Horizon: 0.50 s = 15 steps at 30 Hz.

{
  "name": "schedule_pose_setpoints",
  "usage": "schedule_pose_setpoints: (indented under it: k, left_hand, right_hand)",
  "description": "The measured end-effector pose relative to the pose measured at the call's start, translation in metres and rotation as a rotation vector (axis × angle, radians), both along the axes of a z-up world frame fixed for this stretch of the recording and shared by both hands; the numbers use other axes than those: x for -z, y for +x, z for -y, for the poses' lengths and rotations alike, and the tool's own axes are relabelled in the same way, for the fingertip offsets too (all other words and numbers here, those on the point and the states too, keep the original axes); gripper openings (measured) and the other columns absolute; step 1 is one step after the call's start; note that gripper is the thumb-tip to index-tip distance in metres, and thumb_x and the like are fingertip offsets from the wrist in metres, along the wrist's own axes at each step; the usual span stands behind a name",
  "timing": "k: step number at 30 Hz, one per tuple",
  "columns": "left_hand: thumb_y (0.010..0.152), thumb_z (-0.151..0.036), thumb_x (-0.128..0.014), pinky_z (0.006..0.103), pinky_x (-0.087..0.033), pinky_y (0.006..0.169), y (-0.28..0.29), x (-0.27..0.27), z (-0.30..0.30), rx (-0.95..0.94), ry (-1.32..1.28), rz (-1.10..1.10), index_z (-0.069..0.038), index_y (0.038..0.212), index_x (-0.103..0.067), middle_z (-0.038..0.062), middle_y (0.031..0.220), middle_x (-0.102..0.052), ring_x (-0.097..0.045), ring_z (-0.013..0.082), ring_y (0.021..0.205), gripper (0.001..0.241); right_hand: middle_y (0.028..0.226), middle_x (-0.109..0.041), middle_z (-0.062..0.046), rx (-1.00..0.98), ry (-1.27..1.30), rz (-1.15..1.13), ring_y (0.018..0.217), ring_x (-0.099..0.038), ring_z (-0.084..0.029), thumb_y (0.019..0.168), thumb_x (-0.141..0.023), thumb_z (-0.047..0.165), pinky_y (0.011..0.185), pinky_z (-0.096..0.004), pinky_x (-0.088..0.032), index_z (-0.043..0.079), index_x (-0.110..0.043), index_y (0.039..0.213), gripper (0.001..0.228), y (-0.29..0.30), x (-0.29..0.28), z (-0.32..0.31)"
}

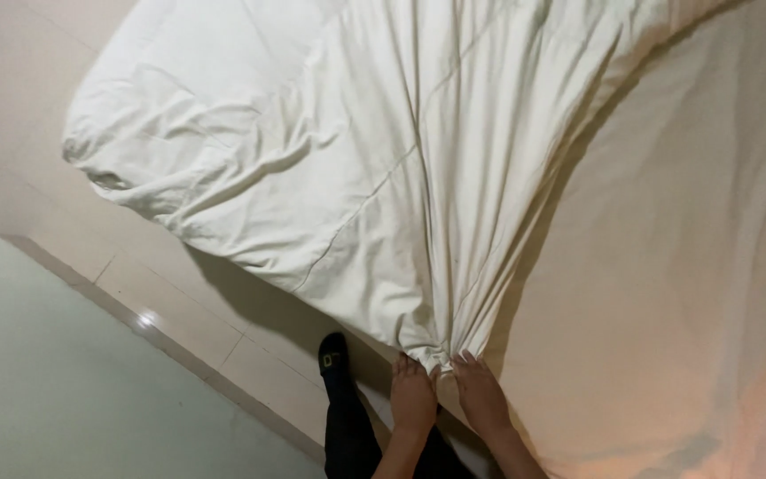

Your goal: The person folds a white duvet on a bed. They smooth the fabric, fold it in half lengthwise, and then fold it again to create a compact rectangular shape.

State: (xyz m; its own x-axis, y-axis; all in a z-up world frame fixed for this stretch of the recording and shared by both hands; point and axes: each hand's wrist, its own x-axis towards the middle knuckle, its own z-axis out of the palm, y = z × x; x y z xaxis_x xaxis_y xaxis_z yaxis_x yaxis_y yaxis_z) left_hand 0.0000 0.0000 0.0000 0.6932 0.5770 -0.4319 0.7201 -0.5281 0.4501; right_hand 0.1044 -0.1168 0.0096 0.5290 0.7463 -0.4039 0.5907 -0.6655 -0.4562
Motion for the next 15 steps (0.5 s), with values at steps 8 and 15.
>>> schedule_pose_setpoints:
  k: [8,15]
  left_hand:
    - [0.106,-0.034,-0.051,0.0502,-0.024,0.121,-0.003,-0.022,-0.044,-0.052,0.046,0.056,0.015,0.143,-0.042,0.031,0.150,-0.044,-0.036,0.0429,0.144,0.063]
    - [0.105,-0.027,-0.051,0.0506,-0.021,0.122,0.006,-0.058,-0.085,-0.062,0.159,0.318,0.015,0.146,-0.040,0.033,0.153,-0.042,-0.031,0.0434,0.149,0.060]
  right_hand:
    - [0.142,-0.058,-0.018,0.039,0.038,0.042,0.140,-0.047,-0.034,0.098,-0.055,0.020,0.120,-0.046,-0.032,0.002,-0.055,0.140,0.045,0.015,-0.048,-0.065]
    - [0.147,-0.054,-0.018,-0.011,0.244,0.136,0.144,-0.042,-0.034,0.099,-0.056,0.023,0.120,-0.047,-0.028,0.001,-0.055,0.138,0.045,0.026,-0.075,-0.112]
